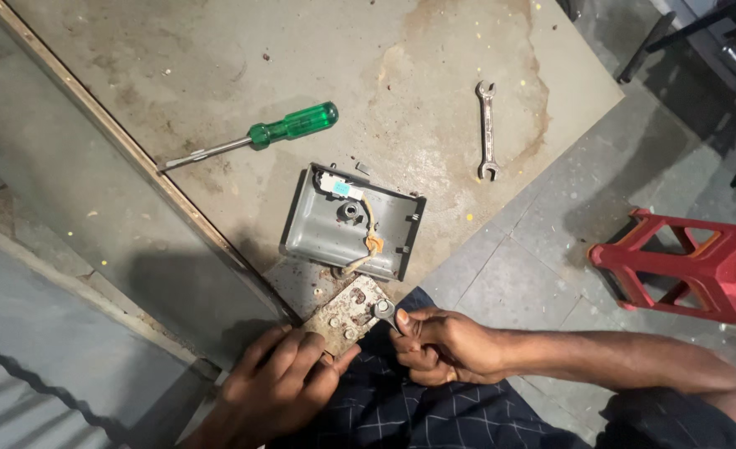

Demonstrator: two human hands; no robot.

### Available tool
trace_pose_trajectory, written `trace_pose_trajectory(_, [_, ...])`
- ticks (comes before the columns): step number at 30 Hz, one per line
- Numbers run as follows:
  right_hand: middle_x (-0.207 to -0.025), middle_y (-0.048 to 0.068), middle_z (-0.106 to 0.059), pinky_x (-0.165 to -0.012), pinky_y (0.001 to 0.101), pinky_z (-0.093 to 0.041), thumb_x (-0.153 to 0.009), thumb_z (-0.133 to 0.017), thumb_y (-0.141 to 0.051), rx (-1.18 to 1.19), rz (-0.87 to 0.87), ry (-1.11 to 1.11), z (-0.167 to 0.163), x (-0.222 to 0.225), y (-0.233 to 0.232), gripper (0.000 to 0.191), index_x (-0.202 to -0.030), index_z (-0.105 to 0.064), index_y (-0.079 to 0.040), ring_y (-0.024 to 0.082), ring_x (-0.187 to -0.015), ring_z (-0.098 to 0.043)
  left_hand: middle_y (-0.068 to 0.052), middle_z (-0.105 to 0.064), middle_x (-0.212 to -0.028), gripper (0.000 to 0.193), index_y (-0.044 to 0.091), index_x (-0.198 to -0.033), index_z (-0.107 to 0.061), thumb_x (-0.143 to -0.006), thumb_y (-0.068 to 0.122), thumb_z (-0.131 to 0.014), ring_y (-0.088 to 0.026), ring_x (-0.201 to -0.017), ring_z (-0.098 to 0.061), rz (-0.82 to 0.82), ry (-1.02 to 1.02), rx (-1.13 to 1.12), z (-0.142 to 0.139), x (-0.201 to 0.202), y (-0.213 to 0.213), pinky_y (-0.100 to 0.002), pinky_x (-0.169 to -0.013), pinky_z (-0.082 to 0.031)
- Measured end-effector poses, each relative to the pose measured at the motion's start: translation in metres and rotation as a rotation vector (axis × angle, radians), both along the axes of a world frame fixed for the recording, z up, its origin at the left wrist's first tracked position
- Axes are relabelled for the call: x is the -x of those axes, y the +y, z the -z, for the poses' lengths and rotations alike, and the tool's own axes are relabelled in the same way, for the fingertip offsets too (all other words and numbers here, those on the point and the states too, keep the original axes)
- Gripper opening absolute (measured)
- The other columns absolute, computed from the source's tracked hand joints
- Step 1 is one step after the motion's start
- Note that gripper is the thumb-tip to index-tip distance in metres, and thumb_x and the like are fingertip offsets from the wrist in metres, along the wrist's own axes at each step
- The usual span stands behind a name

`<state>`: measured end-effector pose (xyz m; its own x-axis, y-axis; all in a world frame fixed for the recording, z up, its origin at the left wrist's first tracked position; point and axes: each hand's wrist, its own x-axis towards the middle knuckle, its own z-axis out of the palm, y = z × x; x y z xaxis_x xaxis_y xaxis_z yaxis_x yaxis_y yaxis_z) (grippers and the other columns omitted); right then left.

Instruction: The person repairs a refrigerator. They unscrew a control housing on top of the fridge with a screwdriver, open the fridge door and unscrew its lower hinge, then use a wrench to loosen a nut on the removed thermostat assembly resting on the fridge top.

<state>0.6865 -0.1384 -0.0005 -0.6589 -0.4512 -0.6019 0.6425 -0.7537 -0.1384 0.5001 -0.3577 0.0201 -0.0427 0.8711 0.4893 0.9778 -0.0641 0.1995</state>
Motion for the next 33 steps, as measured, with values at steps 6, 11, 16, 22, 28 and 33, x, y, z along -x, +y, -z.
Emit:
trace_pose_trajectory(6, [-0.065, -0.005, -0.028, -0.047, 0.0262, -0.020, -0.111, -0.041, -0.046, -0.010, -0.044, 0.070, 0.005, 0.006, 0.008, 0.044, -0.082, -0.043, -0.012, 0.008, -0.053, -0.023, -0.005, -0.069, -0.095, 0.035, 0.014, -0.088, -0.060, -0.088, 0.035, -0.088, -0.020, -0.094, -0.067, 0.035, -0.064, 0.027, 0.002, 0.006, 0.003, -0.038, -0.090, -0.055])
trace_pose_trajectory(11, [-0.063, -0.006, -0.026, -0.046, 0.0261, -0.018, -0.111, -0.040, -0.047, -0.037, -0.099, 0.085, 0.015, 0.004, 0.015, 0.045, -0.081, -0.042, -0.012, 0.008, -0.052, -0.023, -0.004, -0.067, -0.097, 0.034, 0.013, -0.088, -0.062, -0.089, 0.034, -0.089, -0.019, -0.095, -0.066, 0.031, -0.035, 0.011, 0.005, 0.009, 0.006, -0.037, -0.088, -0.055])
trace_pose_trajectory(16, [-0.063, -0.005, -0.027, -0.045, 0.0268, -0.018, -0.112, -0.039, -0.046, -0.042, -0.114, 0.102, 0.014, 0.009, 0.017, 0.046, -0.080, -0.041, -0.013, 0.008, -0.052, -0.024, -0.005, -0.068, -0.097, 0.034, 0.012, -0.088, -0.064, -0.089, 0.035, -0.089, -0.020, -0.095, -0.067, 0.027, -0.017, 0.040, 0.005, 0.010, 0.007, -0.037, -0.087, -0.055])
trace_pose_trajectory(22, [-0.062, -0.005, -0.027, -0.044, 0.0258, -0.018, -0.111, -0.038, -0.046, -0.061, -0.144, 0.101, 0.020, 0.003, 0.022, 0.045, -0.081, -0.042, -0.013, 0.007, -0.051, -0.025, -0.003, -0.068, -0.098, 0.031, 0.015, -0.087, -0.065, -0.089, 0.035, -0.088, -0.018, -0.096, -0.068, -0.002, -0.015, 0.039, 0.002, 0.011, 0.009, -0.036, -0.088, -0.054])
trace_pose_trajectory(28, [-0.063, -0.005, -0.029, -0.044, 0.0246, -0.018, -0.110, -0.037, -0.049, -0.075, -0.185, 0.078, 0.009, 0.011, 0.024, 0.048, -0.081, -0.043, -0.011, 0.007, -0.051, -0.024, -0.002, -0.067, -0.097, 0.028, 0.016, -0.087, -0.066, -0.089, 0.035, -0.086, -0.018, -0.096, -0.068, -0.025, -0.056, 0.051, 0.007, 0.006, 0.002, -0.035, -0.089, -0.053])
trace_pose_trajectory(33, [-0.059, -0.004, -0.029, -0.042, 0.0267, -0.020, -0.111, -0.044, -0.042, -0.326, -0.302, 0.052, -0.048, 0.057, 0.077, 0.048, -0.075, -0.042, -0.010, 0.007, -0.048, -0.024, 0.000, -0.066, -0.095, 0.026, 0.018, -0.091, -0.069, -0.091, 0.038, -0.086, -0.018, -0.094, -0.068, -0.065, -0.016, 0.101, -0.003, 0.010, 0.011, -0.037, -0.088, -0.051])
